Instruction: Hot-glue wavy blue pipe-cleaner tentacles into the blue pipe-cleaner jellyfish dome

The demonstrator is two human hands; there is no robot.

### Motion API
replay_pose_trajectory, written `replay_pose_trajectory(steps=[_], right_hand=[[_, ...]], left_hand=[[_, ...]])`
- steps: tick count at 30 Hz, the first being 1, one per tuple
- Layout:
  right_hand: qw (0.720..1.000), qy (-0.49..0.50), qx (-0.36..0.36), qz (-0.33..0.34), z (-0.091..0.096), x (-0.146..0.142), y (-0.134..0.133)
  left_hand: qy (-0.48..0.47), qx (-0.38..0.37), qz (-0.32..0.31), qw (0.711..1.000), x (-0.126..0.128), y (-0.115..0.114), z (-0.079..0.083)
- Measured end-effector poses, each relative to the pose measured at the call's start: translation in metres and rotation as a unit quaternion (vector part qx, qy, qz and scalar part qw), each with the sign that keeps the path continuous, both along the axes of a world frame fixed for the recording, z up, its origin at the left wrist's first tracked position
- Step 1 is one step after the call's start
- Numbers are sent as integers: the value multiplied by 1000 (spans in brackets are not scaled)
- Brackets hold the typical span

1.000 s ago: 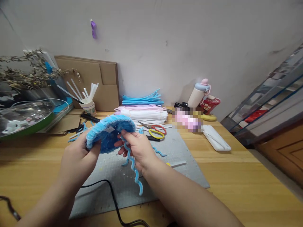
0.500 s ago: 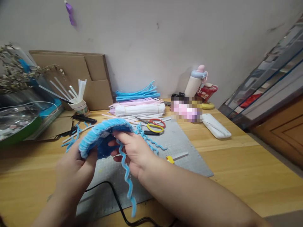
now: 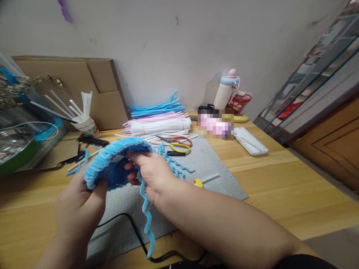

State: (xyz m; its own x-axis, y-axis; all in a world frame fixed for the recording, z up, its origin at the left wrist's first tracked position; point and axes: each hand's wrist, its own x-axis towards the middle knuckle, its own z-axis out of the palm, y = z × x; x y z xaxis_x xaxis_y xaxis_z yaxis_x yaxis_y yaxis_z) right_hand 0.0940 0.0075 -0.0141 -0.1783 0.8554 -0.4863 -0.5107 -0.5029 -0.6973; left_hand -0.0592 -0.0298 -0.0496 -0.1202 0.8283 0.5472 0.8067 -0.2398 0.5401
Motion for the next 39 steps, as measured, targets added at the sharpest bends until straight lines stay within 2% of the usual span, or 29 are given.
replay_pose_trajectory(steps=[10, 20, 27, 39], right_hand=[[1000, 4, -1, 0, -2, -2, 3], [999, 9, -44, -13, -3, -4, -1], [996, 2, -87, -17, -8, -5, 1], [996, 2, -85, -28, -10, -5, 2]], left_hand=[[-58, -35, -12, 998, 0, 0, -2], [-159, -42, -99, 981, 3, 7, -4], [-163, -82, -60, 981, 10, 8, -4], [-178, -58, -62, 980, 10, 5, -3]])
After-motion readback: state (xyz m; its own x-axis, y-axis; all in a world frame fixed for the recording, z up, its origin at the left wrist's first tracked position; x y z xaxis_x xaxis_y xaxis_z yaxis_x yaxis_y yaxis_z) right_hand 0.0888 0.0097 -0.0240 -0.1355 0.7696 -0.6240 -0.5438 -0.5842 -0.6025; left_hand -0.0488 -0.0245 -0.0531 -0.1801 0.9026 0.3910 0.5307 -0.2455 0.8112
